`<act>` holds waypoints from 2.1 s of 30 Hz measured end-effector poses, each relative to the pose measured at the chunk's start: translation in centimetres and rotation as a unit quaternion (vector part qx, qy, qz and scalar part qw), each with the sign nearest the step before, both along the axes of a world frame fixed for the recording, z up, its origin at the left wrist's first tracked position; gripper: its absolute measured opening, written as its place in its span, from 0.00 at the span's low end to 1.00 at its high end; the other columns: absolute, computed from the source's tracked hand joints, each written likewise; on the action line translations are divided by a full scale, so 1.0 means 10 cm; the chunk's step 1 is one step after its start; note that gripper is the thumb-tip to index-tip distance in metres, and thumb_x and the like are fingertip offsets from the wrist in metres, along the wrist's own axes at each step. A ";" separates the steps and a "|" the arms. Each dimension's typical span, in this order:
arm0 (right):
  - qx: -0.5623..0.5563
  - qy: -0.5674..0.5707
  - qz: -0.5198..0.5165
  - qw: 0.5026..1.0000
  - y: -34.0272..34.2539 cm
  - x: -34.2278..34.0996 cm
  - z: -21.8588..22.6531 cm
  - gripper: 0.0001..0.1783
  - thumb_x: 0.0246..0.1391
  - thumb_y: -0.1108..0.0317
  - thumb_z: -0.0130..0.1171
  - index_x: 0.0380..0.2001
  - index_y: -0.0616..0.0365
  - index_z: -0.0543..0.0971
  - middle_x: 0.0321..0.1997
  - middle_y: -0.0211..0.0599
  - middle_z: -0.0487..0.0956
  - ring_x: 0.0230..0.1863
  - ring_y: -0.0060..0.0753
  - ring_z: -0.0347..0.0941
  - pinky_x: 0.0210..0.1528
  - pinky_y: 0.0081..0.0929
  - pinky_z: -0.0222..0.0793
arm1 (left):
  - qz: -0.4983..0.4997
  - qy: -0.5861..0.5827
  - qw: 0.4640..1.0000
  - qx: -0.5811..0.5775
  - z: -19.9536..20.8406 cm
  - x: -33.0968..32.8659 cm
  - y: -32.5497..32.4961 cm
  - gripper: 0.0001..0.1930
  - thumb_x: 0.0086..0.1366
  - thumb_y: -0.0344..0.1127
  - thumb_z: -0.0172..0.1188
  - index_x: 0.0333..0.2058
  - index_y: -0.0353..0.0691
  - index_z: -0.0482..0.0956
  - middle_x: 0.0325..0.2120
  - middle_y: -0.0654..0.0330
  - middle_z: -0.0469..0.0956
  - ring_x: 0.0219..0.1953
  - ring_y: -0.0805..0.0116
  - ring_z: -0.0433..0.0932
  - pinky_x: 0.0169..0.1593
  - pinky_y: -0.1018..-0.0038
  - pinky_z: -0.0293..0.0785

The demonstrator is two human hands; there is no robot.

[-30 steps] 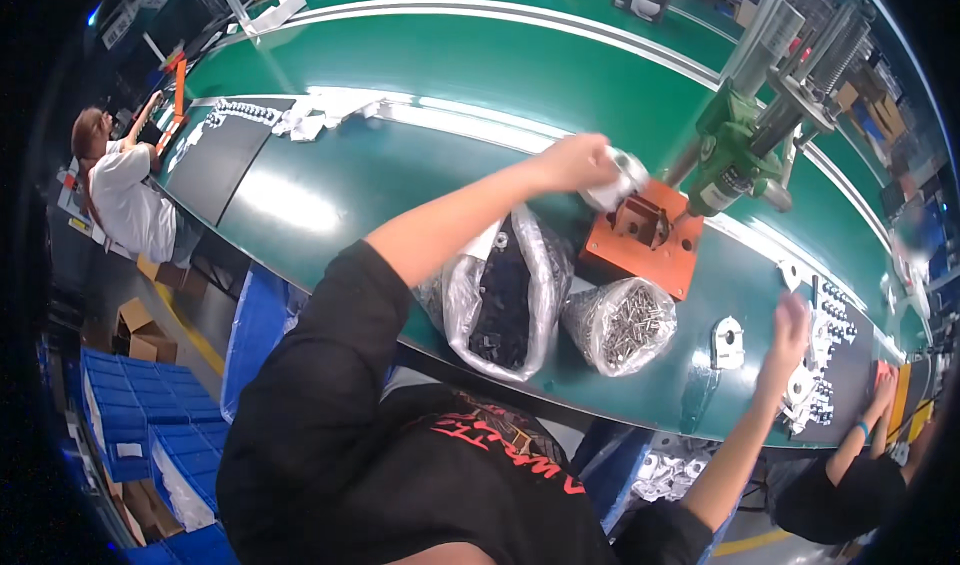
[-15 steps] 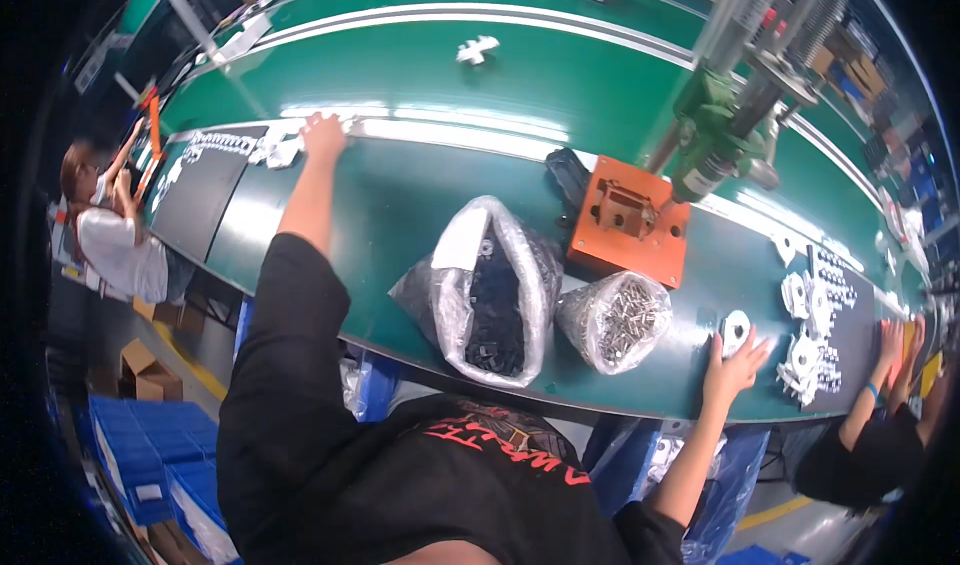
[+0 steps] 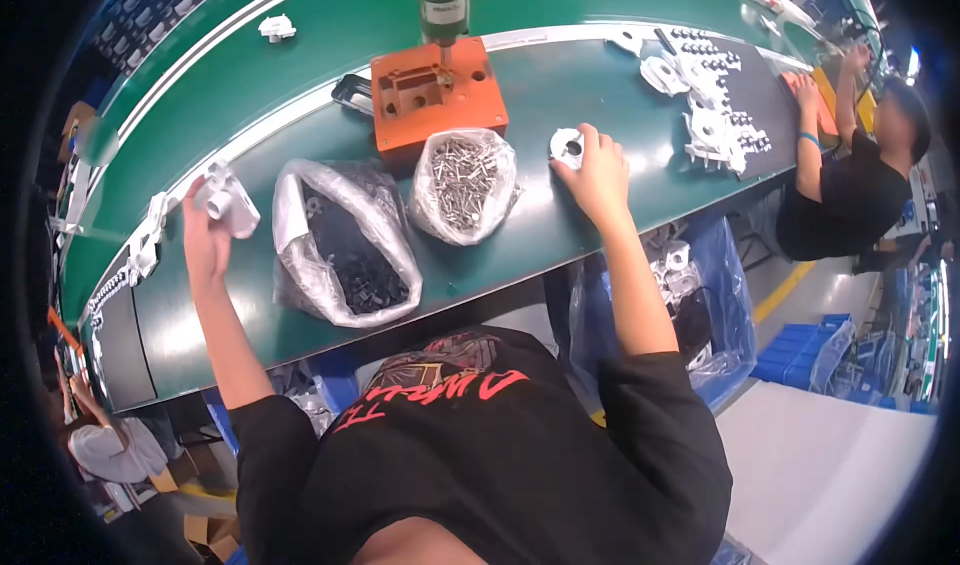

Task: Assembling metal eyelets into white plastic components using a manual press machine on a factory line.

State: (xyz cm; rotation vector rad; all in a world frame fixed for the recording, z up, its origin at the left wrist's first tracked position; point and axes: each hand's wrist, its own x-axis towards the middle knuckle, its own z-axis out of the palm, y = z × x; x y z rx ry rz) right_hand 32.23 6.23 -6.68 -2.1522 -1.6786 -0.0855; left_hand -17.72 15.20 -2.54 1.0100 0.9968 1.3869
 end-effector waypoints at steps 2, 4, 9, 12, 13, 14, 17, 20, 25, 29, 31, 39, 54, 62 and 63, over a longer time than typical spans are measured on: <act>-0.010 -0.030 -0.012 0.999 -0.08 -0.03 0.04 0.37 0.40 0.56 0.67 0.51 0.60 0.65 0.43 0.48 0.74 0.46 0.46 0.70 0.47 0.39 0.65 | -0.113 -0.085 0.989 -0.046 -0.02 0.10 -0.06 0.25 0.61 0.22 0.41 0.58 0.43 0.52 0.52 0.47 0.64 0.52 0.55 0.68 0.54 0.59 0.68; 0.038 0.338 -0.019 0.940 -0.14 -0.17 0.24 0.31 0.45 0.59 0.65 0.50 0.58 0.66 0.41 0.41 0.75 0.40 0.37 0.73 0.42 0.31 0.68 | -0.136 -0.136 0.981 -0.025 -0.08 0.30 -0.16 0.24 0.61 0.21 0.40 0.57 0.42 0.54 0.51 0.47 0.65 0.51 0.56 0.69 0.53 0.59 0.69; 0.114 0.641 0.218 0.727 -0.43 -0.71 0.62 0.34 0.49 0.61 0.61 0.57 0.61 0.61 0.48 0.39 0.73 0.49 0.31 0.71 0.51 0.28 0.67 | -0.200 -0.199 0.959 -0.017 0.18 1.04 -0.56 0.29 0.45 0.22 0.47 0.51 0.35 0.61 0.52 0.41 0.64 0.43 0.58 0.73 0.45 0.65 0.74; 0.050 0.653 0.304 0.691 -0.56 -1.33 0.87 0.41 0.45 0.59 0.66 0.59 0.63 0.60 0.52 0.40 0.70 0.53 0.32 0.68 0.53 0.30 0.66 | -0.280 -0.178 0.943 0.021 0.40 1.42 -0.90 0.31 0.49 0.33 0.60 0.53 0.34 0.61 0.52 0.44 0.65 0.43 0.62 0.73 0.47 0.69 0.72; 0.039 0.670 0.309 0.674 -0.54 -1.46 0.87 0.42 0.44 0.59 0.66 0.59 0.63 0.59 0.53 0.40 0.70 0.53 0.32 0.68 0.53 0.30 0.66 | -0.275 -0.160 0.947 0.036 0.42 1.54 -0.98 0.31 0.51 0.36 0.62 0.53 0.34 0.60 0.52 0.45 0.66 0.45 0.63 0.73 0.50 0.69 0.70; 0.025 0.687 0.316 0.653 -0.51 -1.57 0.88 0.43 0.44 0.59 0.67 0.60 0.64 0.59 0.53 0.41 0.69 0.53 0.33 0.68 0.53 0.30 0.65 | -0.275 -0.127 0.950 0.079 0.38 1.60 -1.03 0.26 0.56 0.35 0.62 0.51 0.34 0.64 0.46 0.58 0.70 0.49 0.70 0.70 0.53 0.73 0.66; 0.011 0.722 0.309 0.618 -0.54 -1.70 0.90 0.43 0.46 0.58 0.66 0.60 0.65 0.59 0.55 0.41 0.68 0.52 0.32 0.68 0.52 0.28 0.66 | -0.204 -0.104 0.965 0.126 0.40 1.73 -1.18 0.23 0.62 0.39 0.57 0.52 0.31 0.66 0.52 0.54 0.68 0.55 0.67 0.66 0.58 0.71 0.60; 0.003 0.727 0.328 0.603 -0.55 -1.76 0.93 0.41 0.48 0.58 0.64 0.59 0.65 0.59 0.54 0.40 0.68 0.50 0.30 0.69 0.50 0.26 0.67 | -0.141 -0.036 0.967 0.211 0.31 1.76 -1.24 0.22 0.66 0.40 0.52 0.53 0.31 0.64 0.59 0.45 0.59 0.62 0.61 0.58 0.63 0.68 0.51; -0.025 0.735 0.316 0.600 -0.55 -1.76 0.87 0.36 0.50 0.57 0.62 0.57 0.65 0.62 0.51 0.38 0.71 0.47 0.25 0.71 0.48 0.23 0.68 | -0.169 -0.026 0.968 0.185 0.28 1.73 -1.23 0.20 0.66 0.38 0.50 0.52 0.33 0.61 0.60 0.40 0.54 0.62 0.57 0.57 0.63 0.68 0.51; -0.069 0.733 0.304 0.605 -0.52 -1.69 0.88 0.31 0.52 0.57 0.60 0.53 0.63 0.65 0.47 0.34 0.72 0.44 0.21 0.71 0.45 0.19 0.69 | -0.196 -0.015 0.963 0.182 0.19 1.72 -1.18 0.18 0.66 0.36 0.50 0.51 0.33 0.62 0.60 0.39 0.54 0.62 0.57 0.57 0.62 0.68 0.52; -0.091 0.725 0.295 0.616 -0.53 -1.67 0.87 0.29 0.53 0.57 0.59 0.52 0.63 0.65 0.46 0.33 0.72 0.44 0.20 0.71 0.43 0.18 0.70 | -0.205 -0.025 0.963 0.174 0.16 1.73 -1.18 0.17 0.66 0.35 0.50 0.50 0.34 0.63 0.60 0.39 0.54 0.62 0.57 0.57 0.62 0.68 0.52; -0.122 0.748 0.238 0.608 -0.53 -1.68 0.85 0.21 0.56 0.61 0.55 0.50 0.58 0.66 0.46 0.30 0.70 0.44 0.18 0.71 0.38 0.18 0.74 | -0.172 0.024 0.967 0.186 0.06 1.78 -1.15 0.16 0.66 0.32 0.47 0.50 0.33 0.62 0.59 0.41 0.59 0.64 0.55 0.54 0.62 0.66 0.52; -0.117 0.754 0.282 0.582 -0.42 -1.50 0.80 0.29 0.53 0.60 0.59 0.54 0.56 0.61 0.43 0.32 0.73 0.42 0.20 0.71 0.31 0.17 0.73 | -0.090 0.358 0.878 0.306 0.20 1.86 -1.11 0.20 0.62 0.35 0.54 0.50 0.34 0.64 0.60 0.44 0.57 0.58 0.54 0.63 0.60 0.67 0.57; 0.026 0.581 0.311 0.752 -0.46 -1.50 0.80 0.31 0.55 0.61 0.53 0.57 0.57 0.53 0.49 0.40 0.66 0.47 0.26 0.65 0.49 0.24 0.63 | -0.114 0.290 0.933 0.181 0.46 1.88 -1.46 0.13 0.58 0.32 0.60 0.39 0.34 0.70 0.31 0.54 0.75 0.31 0.69 0.76 0.35 0.75 0.71; 0.026 0.541 0.333 0.772 -0.47 -1.51 0.78 0.33 0.56 0.61 0.53 0.59 0.57 0.50 0.50 0.41 0.65 0.49 0.28 0.64 0.51 0.26 0.62 | -0.091 0.308 0.934 0.156 0.46 1.89 -1.48 0.11 0.59 0.32 0.59 0.37 0.34 0.71 0.25 0.54 0.74 0.25 0.68 0.76 0.29 0.75 0.70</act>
